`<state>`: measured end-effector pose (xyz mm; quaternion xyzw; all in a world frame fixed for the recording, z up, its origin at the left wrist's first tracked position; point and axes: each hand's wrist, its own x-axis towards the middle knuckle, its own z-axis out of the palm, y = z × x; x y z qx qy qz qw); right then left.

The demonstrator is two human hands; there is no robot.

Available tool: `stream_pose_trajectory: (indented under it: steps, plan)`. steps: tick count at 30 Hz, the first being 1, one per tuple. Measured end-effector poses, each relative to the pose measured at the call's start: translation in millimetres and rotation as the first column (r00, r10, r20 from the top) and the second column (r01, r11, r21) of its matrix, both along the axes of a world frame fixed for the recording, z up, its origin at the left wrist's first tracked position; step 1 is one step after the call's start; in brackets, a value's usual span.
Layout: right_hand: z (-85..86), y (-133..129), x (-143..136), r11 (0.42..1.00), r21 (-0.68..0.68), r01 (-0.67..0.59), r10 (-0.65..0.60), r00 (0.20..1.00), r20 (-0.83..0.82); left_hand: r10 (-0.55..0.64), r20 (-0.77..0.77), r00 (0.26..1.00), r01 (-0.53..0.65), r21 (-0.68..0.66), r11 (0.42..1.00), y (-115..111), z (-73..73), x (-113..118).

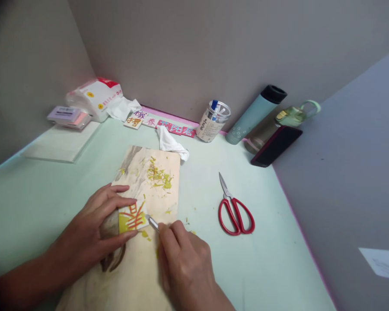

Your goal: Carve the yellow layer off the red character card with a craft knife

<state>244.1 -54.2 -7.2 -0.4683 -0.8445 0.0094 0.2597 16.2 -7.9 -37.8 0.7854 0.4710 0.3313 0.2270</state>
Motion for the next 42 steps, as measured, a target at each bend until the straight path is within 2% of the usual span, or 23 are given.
stream_pose_trajectory:
  steps: [5,11,14,16,19,24,31,38,42]
  plan:
    - [-0.6,-1,1,0.999,-0.043,-0.020,0.020,1.000,-0.015,0.000,0.014,1.000,0.000,0.009,1.000,-1,0.0,0]
    - [-4.7,-2,-2,0.998,0.041,0.040,-0.040,0.999,0.009,0.008,0.020,1.000,-0.008,-0.008,1.000,0,-0.4,0]
    - [-1.8,1,-1,0.991,-0.105,0.079,-0.090,0.990,-0.105,0.003,0.013,1.000,-0.003,-0.004,1.000,0,-0.7,-1]
    - [3.0,2,2,0.974,-0.221,0.045,-0.086,0.980,-0.181,0.005,0.009,1.000,-0.005,0.008,1.000,0,-1.2,-1]
    - [11.0,1,7,0.963,-0.268,-0.035,-0.019,0.980,-0.196,0.001,0.005,1.000,-0.001,0.018,1.000,-1,-1.7,-1]
    - [17.6,-2,12,0.969,-0.225,-0.105,0.082,0.990,-0.113,-0.013,0.003,1.000,0.013,0.015,1.000,-1,-0.6,-1]
    - [14.5,-5,12,0.982,-0.167,-0.086,0.080,0.996,-0.039,-0.006,-0.004,1.000,0.006,0.016,1.000,0,0.1,-1]
    - [0.9,-11,7,0.999,-0.007,-0.044,0.045,0.998,0.053,-0.009,-0.001,1.000,0.009,0.009,1.000,-1,-0.3,0]
    - [2.9,-11,5,0.999,0.042,-0.033,0.029,0.994,0.104,-0.009,0.001,1.000,0.009,0.020,1.000,-1,0.0,0]
